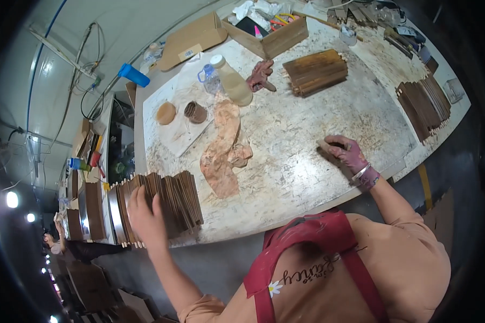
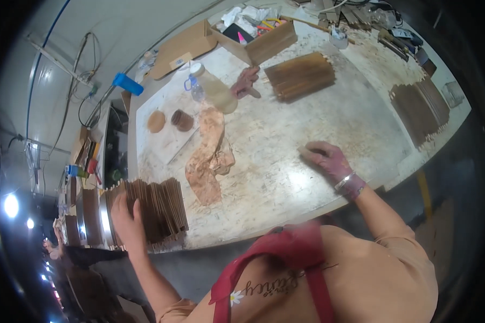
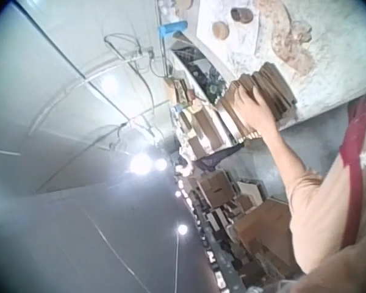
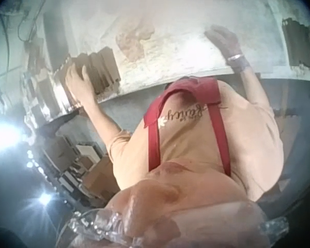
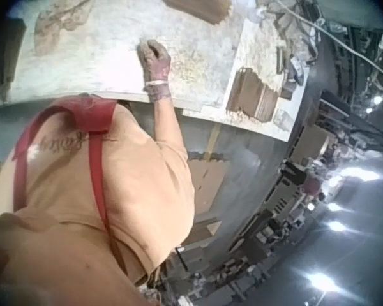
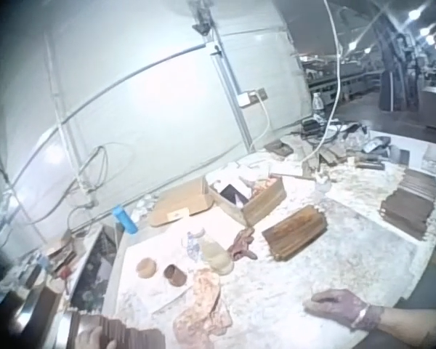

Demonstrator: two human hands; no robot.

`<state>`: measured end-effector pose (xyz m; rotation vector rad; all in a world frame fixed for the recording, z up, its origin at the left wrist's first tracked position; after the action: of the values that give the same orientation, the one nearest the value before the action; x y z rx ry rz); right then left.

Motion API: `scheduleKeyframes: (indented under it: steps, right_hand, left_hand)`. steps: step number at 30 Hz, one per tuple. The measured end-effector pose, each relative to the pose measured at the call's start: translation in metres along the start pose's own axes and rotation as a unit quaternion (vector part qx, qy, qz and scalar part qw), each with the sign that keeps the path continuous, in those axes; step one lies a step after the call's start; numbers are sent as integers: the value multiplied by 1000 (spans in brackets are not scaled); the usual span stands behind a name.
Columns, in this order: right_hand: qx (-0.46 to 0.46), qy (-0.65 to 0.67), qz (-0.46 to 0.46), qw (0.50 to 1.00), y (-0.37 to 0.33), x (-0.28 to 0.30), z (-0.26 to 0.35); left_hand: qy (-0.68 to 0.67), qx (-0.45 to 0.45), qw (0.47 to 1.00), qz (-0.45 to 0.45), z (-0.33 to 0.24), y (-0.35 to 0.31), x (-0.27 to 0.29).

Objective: The person applies a substance to wooden slats by hand using a piece of cloth, rubbing the cloth over the surface and edges of each slat before placing it in a stack.

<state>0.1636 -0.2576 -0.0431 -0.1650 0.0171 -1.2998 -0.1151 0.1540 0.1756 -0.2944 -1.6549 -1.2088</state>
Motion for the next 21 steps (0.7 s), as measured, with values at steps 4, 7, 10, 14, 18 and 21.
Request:
scheduleKeyframes:
  steps: [4,7,10,14,18,21]
  right_hand:
    - [-53,108,-33,992,-20,28,-13]
    - [0,-25,-19,1000,-23,48,-19]
    - [-41,-45,-41,997,-34,50,-16]
    - [-63,4,-53,997,-36,53,-2]
    - [-105,58,-70,990,-28,66,-8]
    - [-85,94,-53,991,-6,73,-24]
  left_hand:
    - [-290,124,944,92,-72,-22,-89]
    - [-303,192,925,127,-65,-59,-205]
    - [-193,150,958,150,-133,-38,-230]
    - [-302,-2,948,100,-182,-18,-268]
    - [-384,-155,908,55,-262,43,-237]
    - [-353,-184,917,-7,-316,81,-228]
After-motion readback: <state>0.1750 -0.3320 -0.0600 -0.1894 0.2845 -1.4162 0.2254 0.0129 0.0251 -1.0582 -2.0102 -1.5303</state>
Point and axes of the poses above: each hand's wrist, its own y-axis towards the middle knuckle, its own x-axis out of the back of the hand, z = x × y, the point moved 7 cm from there along y, towards the middle knuckle, and after that the axes turned 9 degrees about -z, right-handed, at the moved point
